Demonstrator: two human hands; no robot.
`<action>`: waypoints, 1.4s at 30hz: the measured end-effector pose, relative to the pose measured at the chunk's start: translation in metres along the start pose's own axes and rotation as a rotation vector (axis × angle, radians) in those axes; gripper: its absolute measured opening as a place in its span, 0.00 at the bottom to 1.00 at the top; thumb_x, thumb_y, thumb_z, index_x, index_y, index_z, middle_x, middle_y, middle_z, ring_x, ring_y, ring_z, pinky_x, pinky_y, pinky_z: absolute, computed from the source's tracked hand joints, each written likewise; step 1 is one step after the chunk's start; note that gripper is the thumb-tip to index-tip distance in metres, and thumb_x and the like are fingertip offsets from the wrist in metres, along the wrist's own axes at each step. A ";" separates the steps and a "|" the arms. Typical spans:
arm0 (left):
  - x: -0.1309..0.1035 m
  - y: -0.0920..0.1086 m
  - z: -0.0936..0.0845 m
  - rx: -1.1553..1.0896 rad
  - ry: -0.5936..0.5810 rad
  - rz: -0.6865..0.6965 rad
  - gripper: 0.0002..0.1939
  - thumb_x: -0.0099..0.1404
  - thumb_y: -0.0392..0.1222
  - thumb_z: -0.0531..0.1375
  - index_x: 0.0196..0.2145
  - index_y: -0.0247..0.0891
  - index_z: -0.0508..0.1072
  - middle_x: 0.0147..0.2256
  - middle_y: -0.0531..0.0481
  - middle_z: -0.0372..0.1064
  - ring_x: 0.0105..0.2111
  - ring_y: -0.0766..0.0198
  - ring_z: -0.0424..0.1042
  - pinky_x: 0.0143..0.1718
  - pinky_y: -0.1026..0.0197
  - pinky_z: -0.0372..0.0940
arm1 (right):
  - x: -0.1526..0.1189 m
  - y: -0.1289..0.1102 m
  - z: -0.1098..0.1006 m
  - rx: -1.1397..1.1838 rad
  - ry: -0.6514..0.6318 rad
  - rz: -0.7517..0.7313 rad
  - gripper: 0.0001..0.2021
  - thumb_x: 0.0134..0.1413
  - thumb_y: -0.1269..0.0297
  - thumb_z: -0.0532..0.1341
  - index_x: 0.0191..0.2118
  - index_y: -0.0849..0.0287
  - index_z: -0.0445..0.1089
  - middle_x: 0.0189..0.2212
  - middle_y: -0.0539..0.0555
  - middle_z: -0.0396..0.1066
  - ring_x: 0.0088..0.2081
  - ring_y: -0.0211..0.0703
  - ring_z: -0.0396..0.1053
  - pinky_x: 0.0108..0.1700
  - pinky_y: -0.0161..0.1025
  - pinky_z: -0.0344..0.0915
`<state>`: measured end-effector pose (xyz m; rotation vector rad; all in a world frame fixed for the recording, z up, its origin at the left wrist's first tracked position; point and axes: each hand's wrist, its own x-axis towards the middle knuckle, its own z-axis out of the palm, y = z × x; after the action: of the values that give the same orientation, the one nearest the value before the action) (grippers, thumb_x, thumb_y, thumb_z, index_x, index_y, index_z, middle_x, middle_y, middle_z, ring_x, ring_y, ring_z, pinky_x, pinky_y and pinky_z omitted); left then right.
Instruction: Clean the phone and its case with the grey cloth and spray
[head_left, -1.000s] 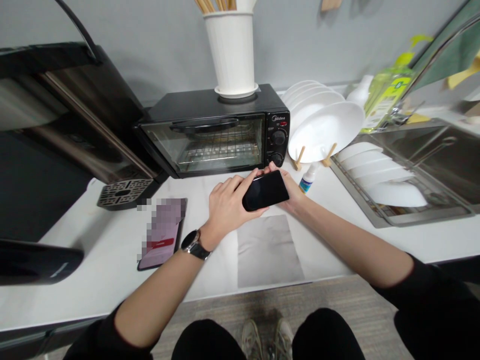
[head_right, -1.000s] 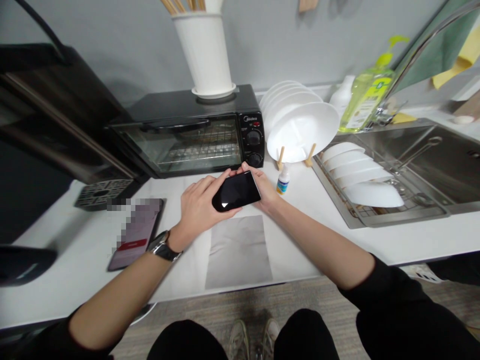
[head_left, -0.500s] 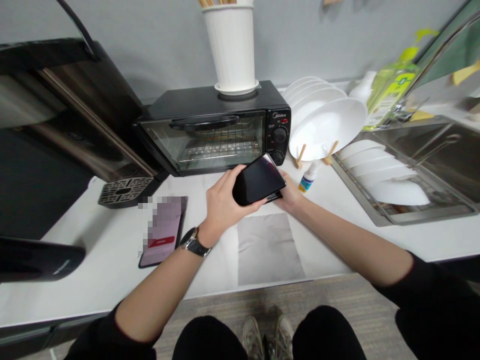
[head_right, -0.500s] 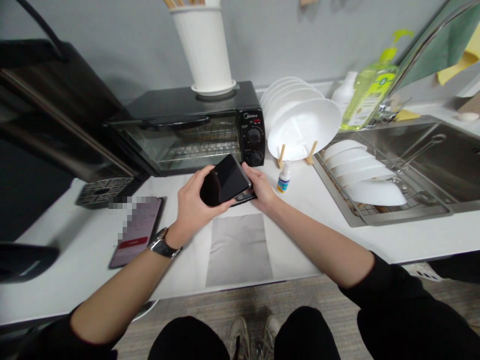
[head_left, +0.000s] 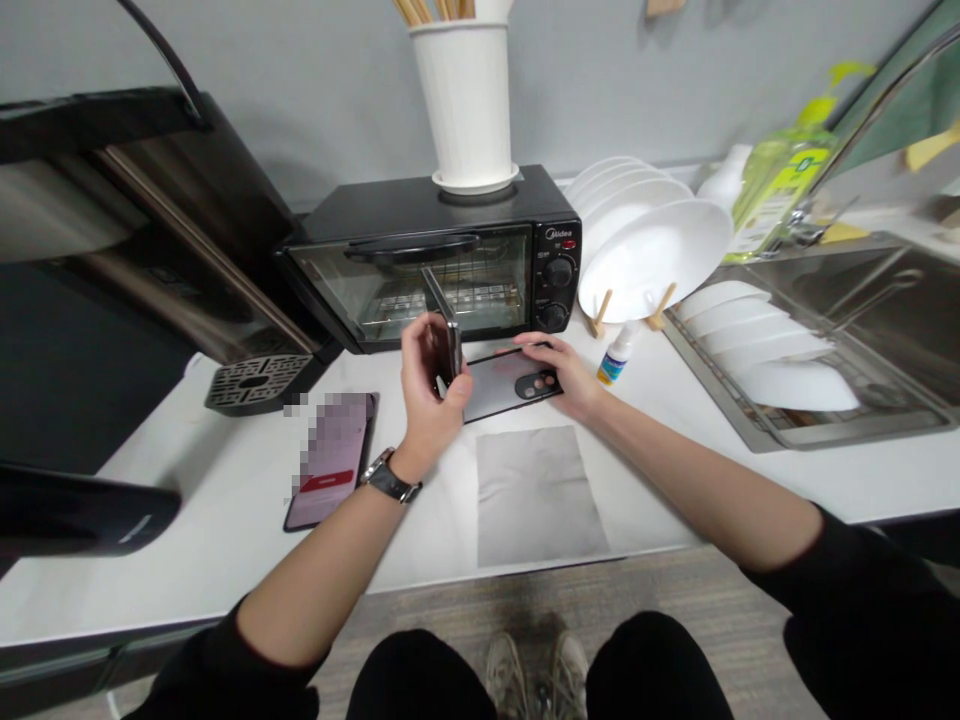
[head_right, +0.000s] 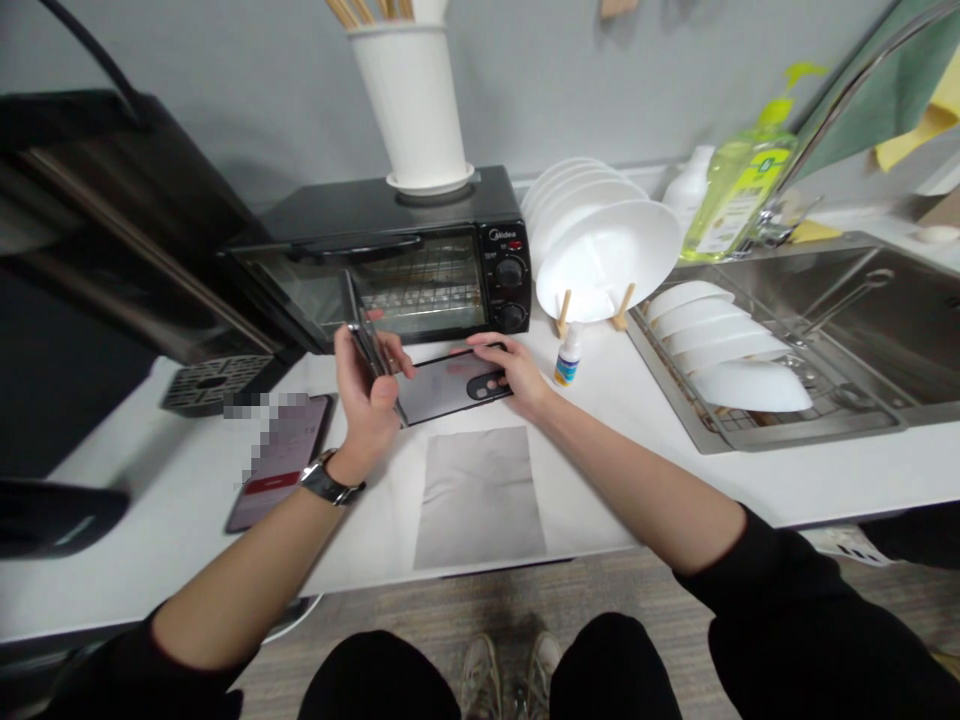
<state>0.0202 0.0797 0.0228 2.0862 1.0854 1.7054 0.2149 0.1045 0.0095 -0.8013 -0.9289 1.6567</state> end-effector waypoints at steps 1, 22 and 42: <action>0.002 0.000 0.001 -0.126 0.044 -0.020 0.36 0.68 0.73 0.53 0.63 0.47 0.59 0.41 0.47 0.67 0.29 0.63 0.68 0.31 0.58 0.69 | 0.000 0.000 0.000 -0.004 -0.009 0.003 0.16 0.43 0.62 0.73 0.41 0.51 0.75 0.40 0.49 0.83 0.39 0.48 0.82 0.34 0.38 0.69; 0.034 0.018 -0.023 -1.027 -0.011 -0.546 0.38 0.57 0.75 0.64 0.53 0.43 0.75 0.30 0.55 0.63 0.18 0.74 0.54 0.17 0.67 0.56 | 0.006 -0.006 -0.013 -0.020 -0.080 0.087 0.20 0.34 0.74 0.66 0.40 0.54 0.74 0.32 0.49 0.81 0.38 0.49 0.82 0.23 0.30 0.61; 0.038 0.038 -0.037 -1.303 -0.241 -0.714 0.44 0.64 0.76 0.55 0.60 0.37 0.70 0.29 0.54 0.61 0.19 0.72 0.51 0.18 0.67 0.53 | -0.001 -0.008 -0.012 -0.012 -0.358 0.142 0.20 0.43 0.71 0.73 0.44 0.54 0.72 0.42 0.51 0.83 0.40 0.45 0.83 0.41 0.36 0.76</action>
<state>0.0026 0.0691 0.0846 0.8658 0.3166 1.1605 0.2290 0.1073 0.0110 -0.5987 -1.1495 1.9603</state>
